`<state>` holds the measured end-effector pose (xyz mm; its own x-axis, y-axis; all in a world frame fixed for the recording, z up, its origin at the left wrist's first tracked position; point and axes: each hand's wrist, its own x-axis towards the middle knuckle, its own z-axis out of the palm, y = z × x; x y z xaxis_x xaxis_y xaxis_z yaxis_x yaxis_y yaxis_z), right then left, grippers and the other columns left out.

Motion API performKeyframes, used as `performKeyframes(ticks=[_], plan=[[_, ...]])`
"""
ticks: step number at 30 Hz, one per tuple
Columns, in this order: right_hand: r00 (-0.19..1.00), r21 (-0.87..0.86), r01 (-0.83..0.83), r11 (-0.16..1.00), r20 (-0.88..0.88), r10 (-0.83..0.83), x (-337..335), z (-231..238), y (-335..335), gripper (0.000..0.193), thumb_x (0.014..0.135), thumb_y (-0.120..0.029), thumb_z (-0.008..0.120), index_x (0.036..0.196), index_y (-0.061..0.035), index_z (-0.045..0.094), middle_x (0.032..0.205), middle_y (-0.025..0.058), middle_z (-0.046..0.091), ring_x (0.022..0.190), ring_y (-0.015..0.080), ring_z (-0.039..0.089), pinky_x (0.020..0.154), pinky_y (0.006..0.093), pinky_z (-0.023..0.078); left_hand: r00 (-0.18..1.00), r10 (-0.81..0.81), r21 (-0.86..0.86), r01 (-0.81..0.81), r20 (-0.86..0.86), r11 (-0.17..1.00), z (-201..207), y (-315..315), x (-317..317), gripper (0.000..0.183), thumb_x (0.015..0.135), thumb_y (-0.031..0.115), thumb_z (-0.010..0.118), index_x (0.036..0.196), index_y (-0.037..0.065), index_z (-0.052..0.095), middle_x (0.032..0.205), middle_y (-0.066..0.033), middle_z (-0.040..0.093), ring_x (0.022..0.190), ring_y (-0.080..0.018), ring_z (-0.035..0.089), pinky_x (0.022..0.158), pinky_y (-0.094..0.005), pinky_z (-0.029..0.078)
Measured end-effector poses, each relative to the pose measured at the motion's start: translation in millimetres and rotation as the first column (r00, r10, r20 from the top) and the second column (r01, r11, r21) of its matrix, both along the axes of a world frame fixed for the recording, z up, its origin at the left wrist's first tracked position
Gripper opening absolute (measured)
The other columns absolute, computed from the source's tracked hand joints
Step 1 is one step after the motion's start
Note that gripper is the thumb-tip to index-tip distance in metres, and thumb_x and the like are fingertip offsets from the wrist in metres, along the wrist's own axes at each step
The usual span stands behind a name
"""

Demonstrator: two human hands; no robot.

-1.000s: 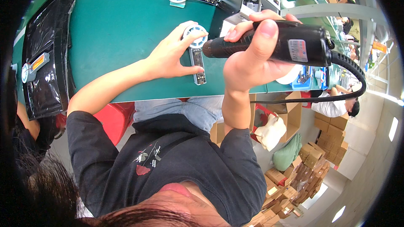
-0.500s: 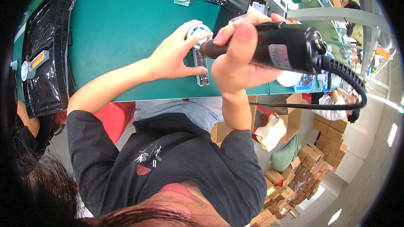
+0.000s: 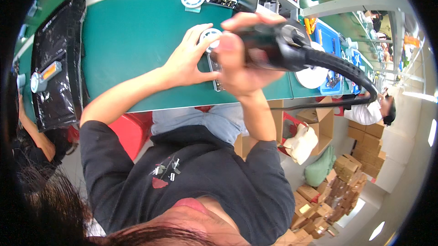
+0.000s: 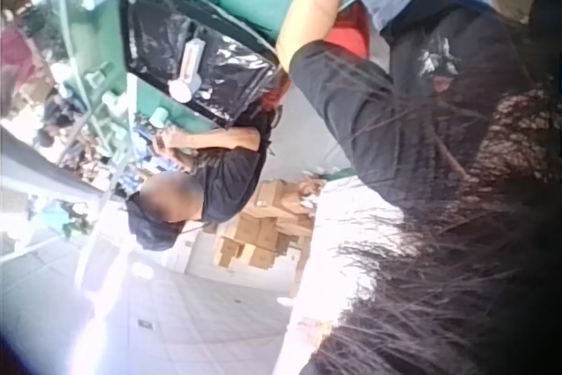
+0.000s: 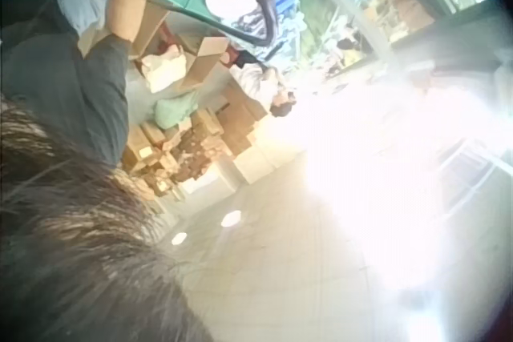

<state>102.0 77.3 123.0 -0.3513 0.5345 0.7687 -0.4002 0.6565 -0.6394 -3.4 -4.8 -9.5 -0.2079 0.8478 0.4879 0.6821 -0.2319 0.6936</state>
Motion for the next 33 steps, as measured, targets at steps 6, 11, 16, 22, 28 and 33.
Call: performKeyframes(ticks=[6, 11, 16, 22, 28, 33], plan=[[0.994, -0.435, -0.027, 0.9, -0.105, -0.02, 111, 18, 29, 0.036, 0.104, -0.008, 0.062, 0.137, 0.0013, 0.048, 0.096, 0.014, 0.066, 0.053, 0.0161, 0.059, 0.047, 0.0308, 0.052, 0.903, -0.114, -0.051, 0.102, -0.414, 0.994, 23, -12, 13, 0.054, 0.09, 0.041, 0.083, 0.135, 0.012, 0.073, 0.086, -0.0078, 0.067, 0.078, -0.0271, 0.067, 0.066, -0.0476, 0.052], [0.88, -0.672, 0.221, 0.707, 0.45, 0.153, 163, -60, 50, 0.027, 0.101, -0.005, 0.069, 0.124, 0.0012, 0.056, 0.086, 0.009, 0.065, 0.05, 0.0115, 0.056, 0.045, 0.0277, 0.046, 0.966, -0.125, -0.307, 0.051, -0.225, 0.95, 42, -11, 14, 0.037, 0.098, 0.038, 0.078, 0.118, 0.007, 0.076, 0.061, -0.0116, 0.067, 0.053, -0.0277, 0.069, 0.052, -0.0409, 0.051], [0.866, -0.775, 0.215, 0.595, 0.432, 0.251, 190, -98, 51, 0.03, 0.098, -0.007, 0.073, 0.123, 0.001, 0.057, 0.083, 0.0089, 0.064, 0.05, 0.011, 0.058, 0.044, 0.0278, 0.046, 0.994, -0.105, -0.376, 0.083, -0.039, 0.923, 82, -15, -6, 0.024, 0.092, 0.024, 0.086, 0.104, 0.004, 0.078, 0.061, -0.0102, 0.066, 0.049, -0.0203, 0.065, 0.053, -0.034, 0.05], [0.905, -0.789, 0.156, 0.595, 0.356, 0.234, 195, -101, 53, 0.026, 0.098, -0.008, 0.077, 0.115, -0.0026, 0.059, 0.076, -0.0007, 0.058, 0.051, 0.0064, 0.055, 0.045, 0.0247, 0.044, 0.971, -0.009, -0.274, -0.058, -0.238, 0.96, 187, 53, -67, 0.024, 0.085, 0.0, 0.069, 0.106, -0.004, 0.079, 0.078, -0.0135, 0.074, 0.07, -0.011, 0.067, 0.067, -0.0293, 0.054], [0.914, -0.798, 0.144, 0.586, 0.335, 0.231, 195, -99, 52, 0.024, 0.098, -0.008, 0.077, 0.114, -0.0028, 0.06, 0.075, -0.0022, 0.058, 0.052, 0.006, 0.056, 0.046, 0.0242, 0.044, 0.775, -0.082, -0.259, -0.108, -0.627, 0.96, 146, 260, -204, 0.022, 0.08, -0.003, 0.063, 0.093, -0.001, 0.08, 0.095, -0.0206, 0.077, 0.093, -0.0393, 0.073, 0.087, -0.0459, 0.058], [0.919, -0.78, 0.15, 0.608, 0.337, 0.205, 192, -97, 52, 0.036, 0.098, -0.008, 0.078, 0.128, -0.0001, 0.061, 0.078, -0.0009, 0.062, 0.053, 0.0063, 0.056, 0.047, 0.025, 0.044, 0.687, -0.14, -0.345, -0.17, -0.713, 0.923, 76, 345, -268, 0.02, 0.074, -0.007, 0.067, 0.083, 0.005, 0.081, 0.101, -0.0205, 0.078, 0.105, -0.041, 0.073, 0.091, -0.0482, 0.059]])
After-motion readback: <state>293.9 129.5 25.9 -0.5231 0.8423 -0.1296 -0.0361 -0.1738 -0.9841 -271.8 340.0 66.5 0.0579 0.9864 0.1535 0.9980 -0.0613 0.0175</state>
